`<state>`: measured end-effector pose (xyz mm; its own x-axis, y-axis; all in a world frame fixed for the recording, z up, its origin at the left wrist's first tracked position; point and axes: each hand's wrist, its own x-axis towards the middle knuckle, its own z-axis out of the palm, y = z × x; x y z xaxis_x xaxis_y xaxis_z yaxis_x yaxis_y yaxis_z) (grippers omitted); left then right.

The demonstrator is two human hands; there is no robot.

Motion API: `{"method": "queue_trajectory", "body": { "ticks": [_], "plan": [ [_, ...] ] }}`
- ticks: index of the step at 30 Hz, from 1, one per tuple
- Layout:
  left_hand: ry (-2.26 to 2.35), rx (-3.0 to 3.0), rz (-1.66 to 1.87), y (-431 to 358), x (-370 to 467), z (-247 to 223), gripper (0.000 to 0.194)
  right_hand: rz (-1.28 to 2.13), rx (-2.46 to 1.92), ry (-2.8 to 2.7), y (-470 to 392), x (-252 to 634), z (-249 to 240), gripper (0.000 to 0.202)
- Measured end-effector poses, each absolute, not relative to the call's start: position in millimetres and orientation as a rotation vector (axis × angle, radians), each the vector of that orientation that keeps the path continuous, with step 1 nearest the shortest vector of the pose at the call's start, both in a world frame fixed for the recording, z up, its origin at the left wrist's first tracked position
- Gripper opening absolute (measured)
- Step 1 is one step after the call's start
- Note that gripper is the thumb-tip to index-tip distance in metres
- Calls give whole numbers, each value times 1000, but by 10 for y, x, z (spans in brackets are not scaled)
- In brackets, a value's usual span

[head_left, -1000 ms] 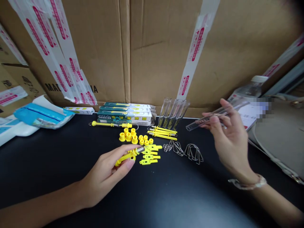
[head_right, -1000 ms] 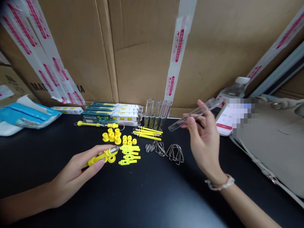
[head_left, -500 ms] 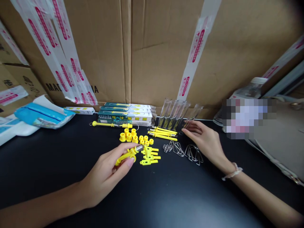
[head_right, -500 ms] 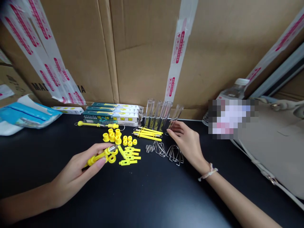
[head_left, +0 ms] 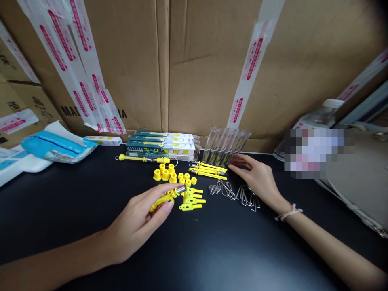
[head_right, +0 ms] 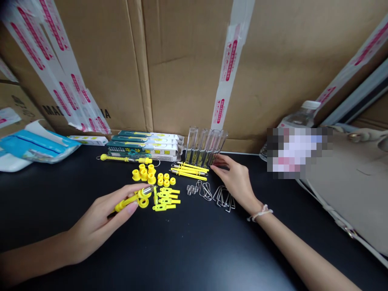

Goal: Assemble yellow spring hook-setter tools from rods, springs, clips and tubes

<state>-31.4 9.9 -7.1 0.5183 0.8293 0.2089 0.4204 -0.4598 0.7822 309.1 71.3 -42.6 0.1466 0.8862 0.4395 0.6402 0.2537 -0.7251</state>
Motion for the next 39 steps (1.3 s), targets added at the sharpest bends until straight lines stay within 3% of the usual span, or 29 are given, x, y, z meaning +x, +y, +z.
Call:
{"method": "queue_trajectory", "body": {
  "ticks": [7, 13, 16, 22, 28, 34, 39],
  "plan": [
    [1102, 1942, 854, 44, -297, -35, 38, 303, -1457, -1551, 666, 3151, -424, 42],
    [935, 1609, 831, -79, -265, -130, 37, -35, -1300, -1320, 377, 2934, -213, 31],
    [813, 1497, 825, -133, -240, -167, 37, -48, -1192, -1325, 129, 2639, -133, 19],
    [635, 1377, 883, -142, -187, -149, 33, 346, -893, -1868, -369, 2078, -49, 29],
    [543, 1246, 855, -74, -139, -159, 21, 735, -942, -2032, -448, 1885, -81, 28],
    [486, 1139, 893, -59, -93, -127, 23, 1154, -1071, -1827, -319, 1909, -125, 22],
    [467, 1173, 776, -90, -112, -178, 22, 1499, -935, -1448, -301, 1947, -142, 41]
  ]
}}
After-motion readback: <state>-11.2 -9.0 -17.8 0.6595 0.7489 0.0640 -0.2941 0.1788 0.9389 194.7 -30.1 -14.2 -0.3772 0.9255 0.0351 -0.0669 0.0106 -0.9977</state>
